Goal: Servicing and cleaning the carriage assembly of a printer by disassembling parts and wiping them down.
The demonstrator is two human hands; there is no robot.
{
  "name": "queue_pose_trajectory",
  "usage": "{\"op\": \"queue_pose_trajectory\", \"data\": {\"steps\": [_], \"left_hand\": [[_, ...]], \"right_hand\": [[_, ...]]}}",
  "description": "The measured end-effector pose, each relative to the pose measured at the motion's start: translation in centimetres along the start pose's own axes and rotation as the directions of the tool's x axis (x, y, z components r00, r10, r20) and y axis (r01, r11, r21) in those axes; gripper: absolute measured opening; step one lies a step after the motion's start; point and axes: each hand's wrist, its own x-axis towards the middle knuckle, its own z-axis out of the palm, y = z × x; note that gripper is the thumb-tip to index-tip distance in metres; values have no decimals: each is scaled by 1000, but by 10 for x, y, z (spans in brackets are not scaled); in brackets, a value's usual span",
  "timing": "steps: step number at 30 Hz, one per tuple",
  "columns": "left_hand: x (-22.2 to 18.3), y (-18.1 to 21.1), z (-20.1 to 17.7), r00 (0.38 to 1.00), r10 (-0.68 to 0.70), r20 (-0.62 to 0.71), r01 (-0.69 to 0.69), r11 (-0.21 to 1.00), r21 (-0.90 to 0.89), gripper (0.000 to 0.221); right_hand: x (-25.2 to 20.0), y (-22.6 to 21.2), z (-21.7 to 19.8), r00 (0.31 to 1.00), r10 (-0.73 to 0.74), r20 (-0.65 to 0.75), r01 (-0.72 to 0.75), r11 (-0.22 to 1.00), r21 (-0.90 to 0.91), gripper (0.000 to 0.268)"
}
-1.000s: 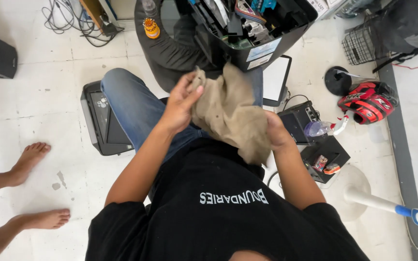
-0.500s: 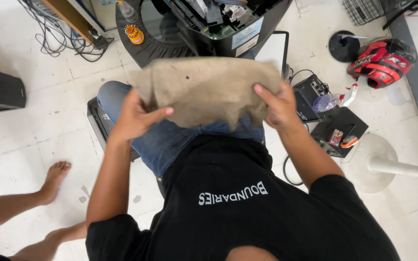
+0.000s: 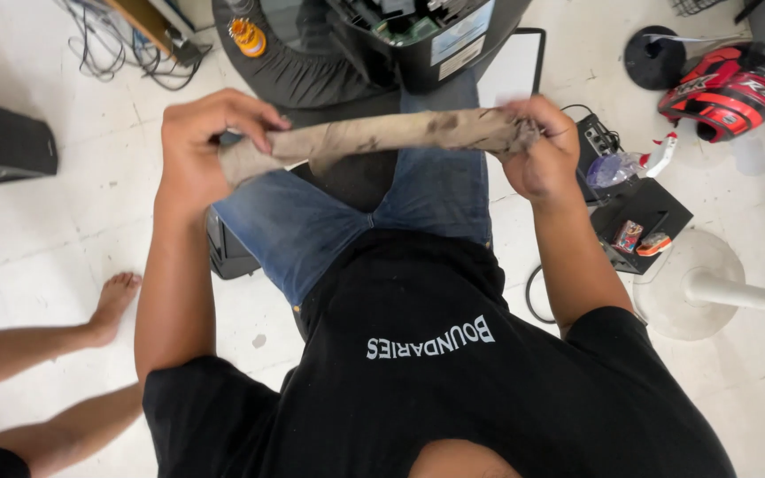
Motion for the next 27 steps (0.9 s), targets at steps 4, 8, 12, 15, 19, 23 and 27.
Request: {"op": "queue_pose_trajectory", "data": {"steps": [4, 8, 12, 15, 19, 23, 27], "left_hand": [[-8, -27, -4, 969, -246, -22, 245, 968, -54, 26], [-5, -30, -2, 916, -400, 39, 401, 915, -38, 21], [-1, -9, -8, 855, -490, 169, 505, 861, -63, 20], [-15, -24, -9, 828, -539, 153, 557, 819, -133, 14], [-25, -32, 7, 800, -599, 30, 464, 585, -665, 53], [-34, -39, 25, 713, -694, 98, 584, 511, -631, 126], [-54, -75, 59, 753, -649, -109, 604, 746, -280, 46]], "right_hand": [[9, -13, 7, 838, 500, -218, -509, 860, 12, 53], [0, -6, -2, 809, 555, -194, -557, 829, 52, 41], [-12, -1, -7, 807, 564, -177, -565, 824, 46, 41], [-19, 5, -8, 806, 574, -145, -573, 818, 50, 42], [-25, 16, -3, 821, 562, -99, -558, 827, 64, 44], [-34, 32, 19, 844, 526, -101, -523, 850, 60, 47], [-30, 18, 74, 883, 446, -144, -443, 895, 53, 49]]}}
